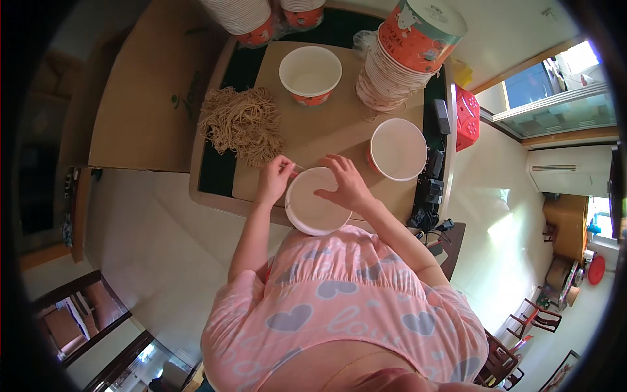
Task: Attaching elastic strings as handles to small paper buckets.
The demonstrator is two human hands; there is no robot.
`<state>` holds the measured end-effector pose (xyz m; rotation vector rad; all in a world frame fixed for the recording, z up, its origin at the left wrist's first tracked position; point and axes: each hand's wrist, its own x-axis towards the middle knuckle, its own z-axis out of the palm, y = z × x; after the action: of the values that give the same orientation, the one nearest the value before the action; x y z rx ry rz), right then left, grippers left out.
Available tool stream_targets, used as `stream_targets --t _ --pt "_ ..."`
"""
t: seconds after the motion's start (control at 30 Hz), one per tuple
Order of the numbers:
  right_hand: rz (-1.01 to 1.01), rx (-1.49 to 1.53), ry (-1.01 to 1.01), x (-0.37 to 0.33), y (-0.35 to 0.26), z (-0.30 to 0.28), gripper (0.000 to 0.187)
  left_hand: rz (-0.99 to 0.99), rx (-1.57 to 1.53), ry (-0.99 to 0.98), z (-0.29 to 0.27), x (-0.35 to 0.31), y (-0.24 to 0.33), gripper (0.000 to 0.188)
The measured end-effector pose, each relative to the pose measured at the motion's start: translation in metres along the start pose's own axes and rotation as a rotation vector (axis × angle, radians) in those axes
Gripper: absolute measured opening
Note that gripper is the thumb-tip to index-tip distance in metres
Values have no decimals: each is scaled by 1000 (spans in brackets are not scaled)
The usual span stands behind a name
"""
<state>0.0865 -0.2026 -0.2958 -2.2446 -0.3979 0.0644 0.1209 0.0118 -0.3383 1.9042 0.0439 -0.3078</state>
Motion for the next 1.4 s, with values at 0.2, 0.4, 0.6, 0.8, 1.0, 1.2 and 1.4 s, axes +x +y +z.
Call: stream_targets --t 0.2,0.4,0.6,0.8,1.0,1.2,1.4 --pt "139 -53 33 3 33 20 28 -12 58 -116 9 13 10 10" --pt "408 350 68 -6 89 35 22 -226 -247 -388 3 27 -130 15" --pt "1092 658 -479 -28 113 44 18 -492 -285 -334 18 -2 -128 28" --pt "726 642 -387 -15 100 17 24 -364 -733 -537 0 13 -37 33" --pt "96 221 55 66 -25 -144 37 613 113 171 -39 40 182 21" --pt "-328 -224 765 128 -90 -313 29 1332 214 522 -2 51 349 39" --pt "-84 -239 782 191 -24 -398 23 1296 277 429 82 110 389 40"
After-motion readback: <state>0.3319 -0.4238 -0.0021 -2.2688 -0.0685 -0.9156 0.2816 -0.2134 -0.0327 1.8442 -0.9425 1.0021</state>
